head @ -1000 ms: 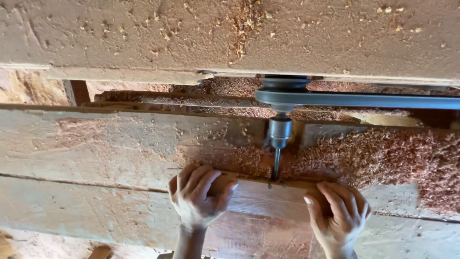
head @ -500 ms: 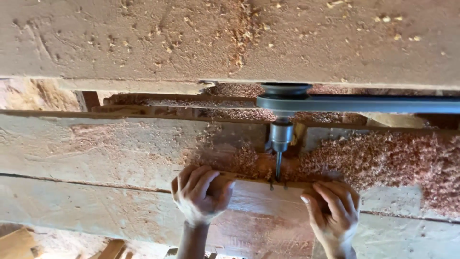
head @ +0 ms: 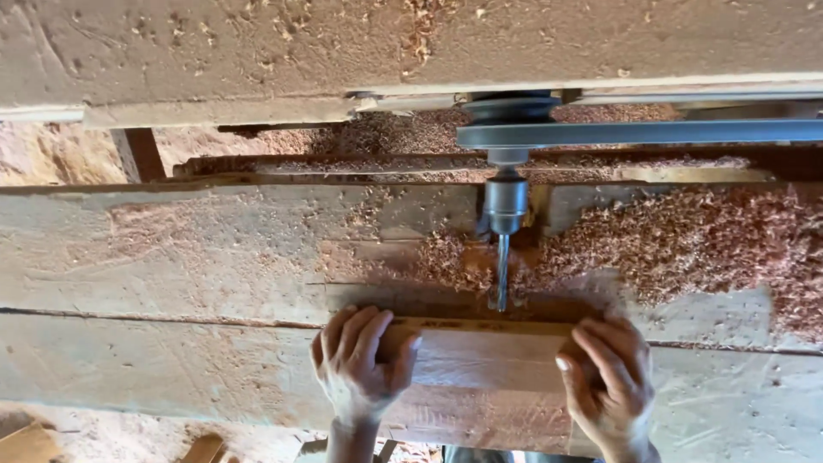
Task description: Milling grooves into small wood planks using a powered woodworking machine.
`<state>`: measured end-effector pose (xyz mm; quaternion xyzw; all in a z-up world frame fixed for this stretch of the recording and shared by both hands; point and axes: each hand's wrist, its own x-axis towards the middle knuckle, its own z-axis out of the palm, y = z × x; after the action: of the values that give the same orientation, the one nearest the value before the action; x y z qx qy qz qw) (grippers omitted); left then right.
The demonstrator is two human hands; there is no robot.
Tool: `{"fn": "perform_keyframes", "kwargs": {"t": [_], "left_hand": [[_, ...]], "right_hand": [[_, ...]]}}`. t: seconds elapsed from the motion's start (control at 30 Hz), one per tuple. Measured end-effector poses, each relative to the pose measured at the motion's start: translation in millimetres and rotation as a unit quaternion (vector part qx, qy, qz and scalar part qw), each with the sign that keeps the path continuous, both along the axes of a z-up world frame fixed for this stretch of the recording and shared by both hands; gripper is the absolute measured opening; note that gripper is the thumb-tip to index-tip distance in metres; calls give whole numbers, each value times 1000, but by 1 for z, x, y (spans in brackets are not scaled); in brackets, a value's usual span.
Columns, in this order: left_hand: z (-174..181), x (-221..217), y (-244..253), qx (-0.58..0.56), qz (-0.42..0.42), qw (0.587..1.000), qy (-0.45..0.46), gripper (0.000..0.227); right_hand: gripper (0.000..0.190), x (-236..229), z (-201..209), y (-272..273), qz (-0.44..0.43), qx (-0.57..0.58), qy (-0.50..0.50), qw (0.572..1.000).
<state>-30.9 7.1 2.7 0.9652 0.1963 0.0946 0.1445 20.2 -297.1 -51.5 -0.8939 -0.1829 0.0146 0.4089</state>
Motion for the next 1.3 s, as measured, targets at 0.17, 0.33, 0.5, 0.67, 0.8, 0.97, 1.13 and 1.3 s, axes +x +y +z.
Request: {"fn": "perform_keyframes", "kwargs": {"t": [0.17, 0.33, 0.5, 0.67, 0.8, 0.97, 1.13, 1.3], "left_hand": [[4, 3, 14, -8, 16, 1000, 2, 37], [4, 12, 21, -24, 10, 1000, 3, 32], [6, 23, 25, -27, 5, 1000, 1, 32], [7, 28, 23, -29, 2, 1000, -7, 31], [0, 22, 26, -12, -1, 1000, -24, 35], [4, 25, 26, -21, 2, 999, -28, 33], [2, 23, 28, -14, 8, 999, -27, 34], [5, 26, 27, -15, 21, 1000, -5, 34]], "right_hand": [[28, -1, -3, 13, -7, -26, -1, 1000], [29, 3, -1, 22, -18, -42, -7, 999], [21, 4, -4, 26, -54, 10, 1, 998], [12, 17, 8, 38, -78, -30, -3, 996], [9, 16, 2, 36, -74, -12, -19, 997], [9, 16, -5, 35, -83, 3, -43, 996], [23, 24, 2, 47, -112, 63, -40, 991], [17, 27, 8, 52, -128, 31, -47, 990]]}}
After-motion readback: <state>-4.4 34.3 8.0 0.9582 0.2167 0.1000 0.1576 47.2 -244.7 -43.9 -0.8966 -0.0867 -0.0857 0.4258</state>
